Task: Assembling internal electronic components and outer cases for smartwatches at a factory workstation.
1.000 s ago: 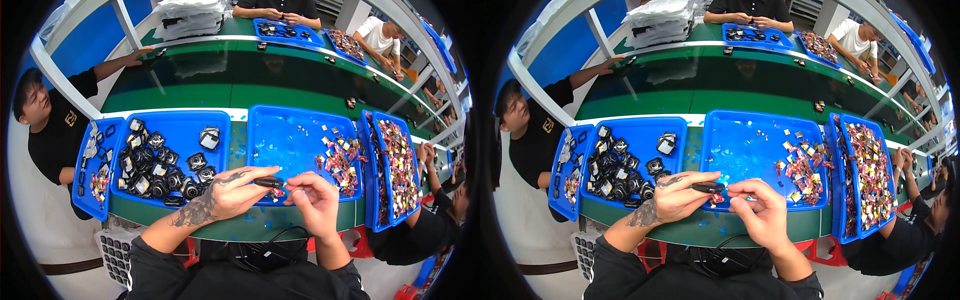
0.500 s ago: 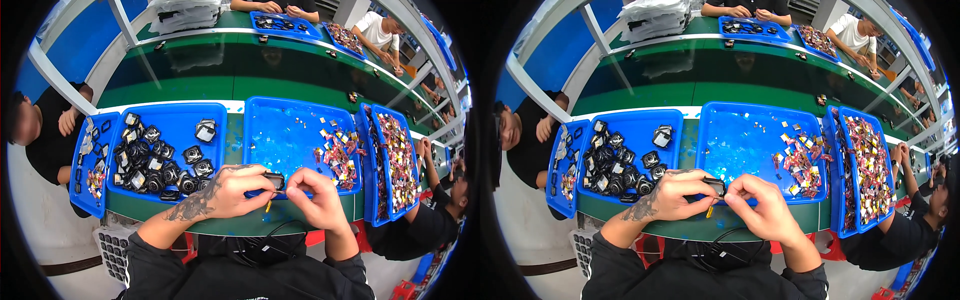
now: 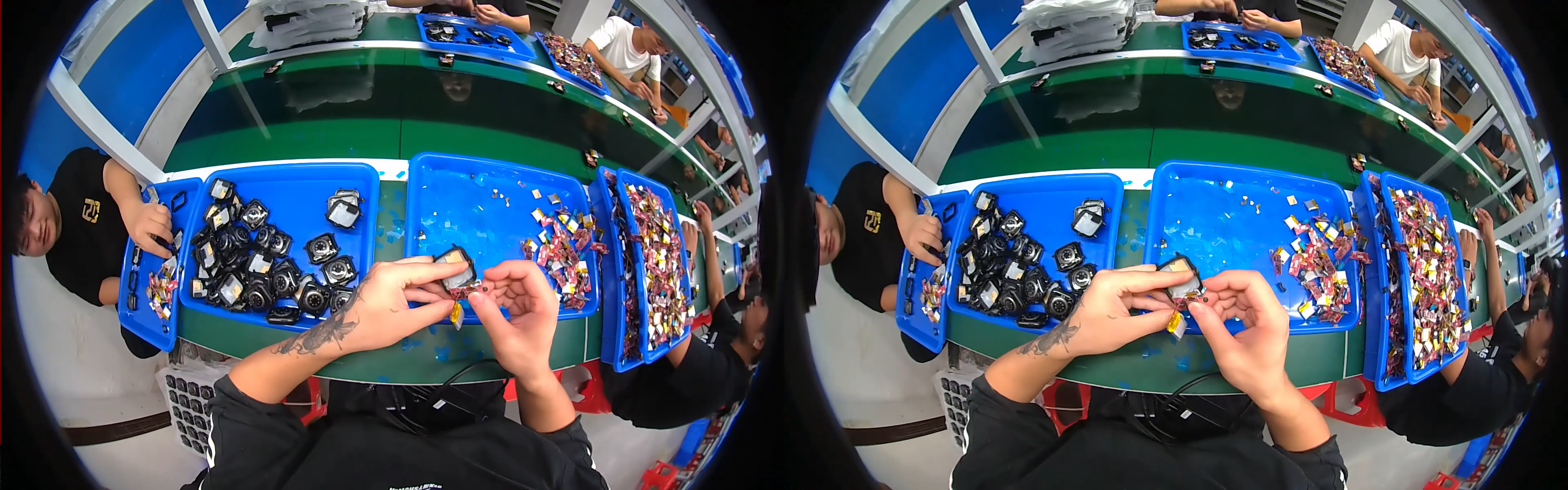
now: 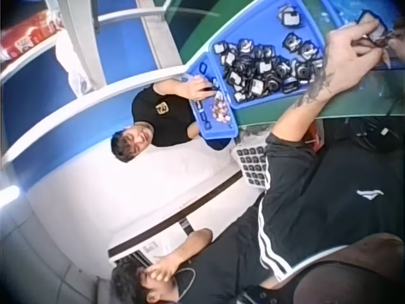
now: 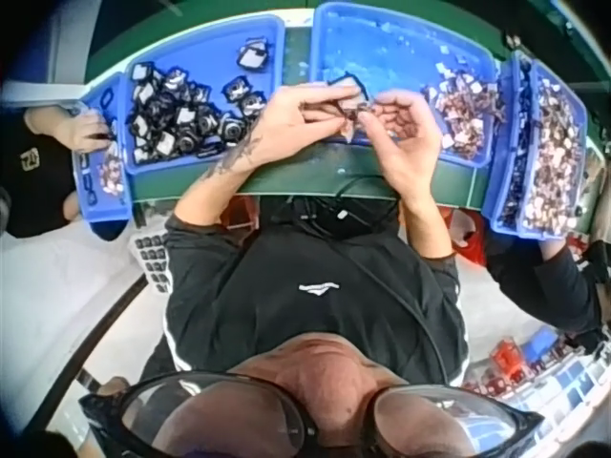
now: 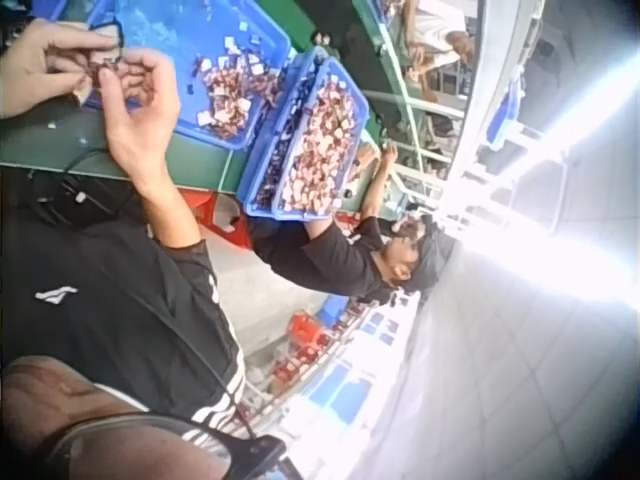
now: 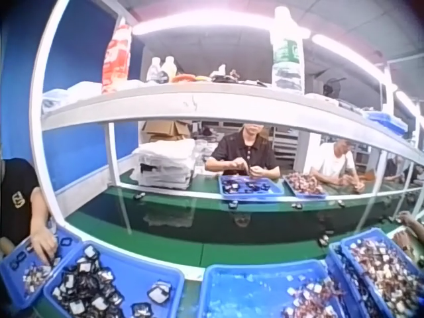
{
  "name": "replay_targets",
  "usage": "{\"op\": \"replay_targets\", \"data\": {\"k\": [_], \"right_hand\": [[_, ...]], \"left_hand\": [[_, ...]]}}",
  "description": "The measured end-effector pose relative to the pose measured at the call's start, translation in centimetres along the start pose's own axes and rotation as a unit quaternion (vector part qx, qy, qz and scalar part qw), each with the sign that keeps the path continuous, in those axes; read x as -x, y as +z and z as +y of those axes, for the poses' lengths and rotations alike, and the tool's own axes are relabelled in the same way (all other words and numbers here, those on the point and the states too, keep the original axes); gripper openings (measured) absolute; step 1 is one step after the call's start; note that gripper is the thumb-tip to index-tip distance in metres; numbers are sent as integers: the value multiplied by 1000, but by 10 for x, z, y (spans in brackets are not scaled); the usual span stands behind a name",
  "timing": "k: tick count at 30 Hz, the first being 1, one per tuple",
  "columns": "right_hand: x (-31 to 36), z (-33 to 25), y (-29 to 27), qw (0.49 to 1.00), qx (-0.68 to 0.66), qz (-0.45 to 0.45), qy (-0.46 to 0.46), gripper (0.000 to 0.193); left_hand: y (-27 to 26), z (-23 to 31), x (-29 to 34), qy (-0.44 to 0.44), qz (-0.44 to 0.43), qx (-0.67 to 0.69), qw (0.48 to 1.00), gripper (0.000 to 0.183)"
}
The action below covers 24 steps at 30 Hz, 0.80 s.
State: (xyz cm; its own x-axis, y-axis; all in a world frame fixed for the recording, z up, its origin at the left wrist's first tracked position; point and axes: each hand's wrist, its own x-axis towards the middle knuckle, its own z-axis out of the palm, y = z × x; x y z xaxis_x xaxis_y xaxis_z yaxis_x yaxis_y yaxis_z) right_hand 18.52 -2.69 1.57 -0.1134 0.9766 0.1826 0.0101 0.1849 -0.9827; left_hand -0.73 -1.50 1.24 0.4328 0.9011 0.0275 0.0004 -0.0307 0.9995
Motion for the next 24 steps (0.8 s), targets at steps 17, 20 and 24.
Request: {"op": "replay_targets", "data": {"k": [17, 20, 24], "right_hand": [[0, 15, 10, 994, 82, 62, -43, 31], [-5, 11, 14, 996, 66, 62, 0, 34], [-14, 11, 11, 995, 98, 2, 7, 37]], "left_hand": [[17, -10, 1, 16, 79, 98, 992, 31], [19, -16, 4, 40, 91, 112, 989, 35], [20, -9, 0, 17, 105, 131, 986, 56]]}}
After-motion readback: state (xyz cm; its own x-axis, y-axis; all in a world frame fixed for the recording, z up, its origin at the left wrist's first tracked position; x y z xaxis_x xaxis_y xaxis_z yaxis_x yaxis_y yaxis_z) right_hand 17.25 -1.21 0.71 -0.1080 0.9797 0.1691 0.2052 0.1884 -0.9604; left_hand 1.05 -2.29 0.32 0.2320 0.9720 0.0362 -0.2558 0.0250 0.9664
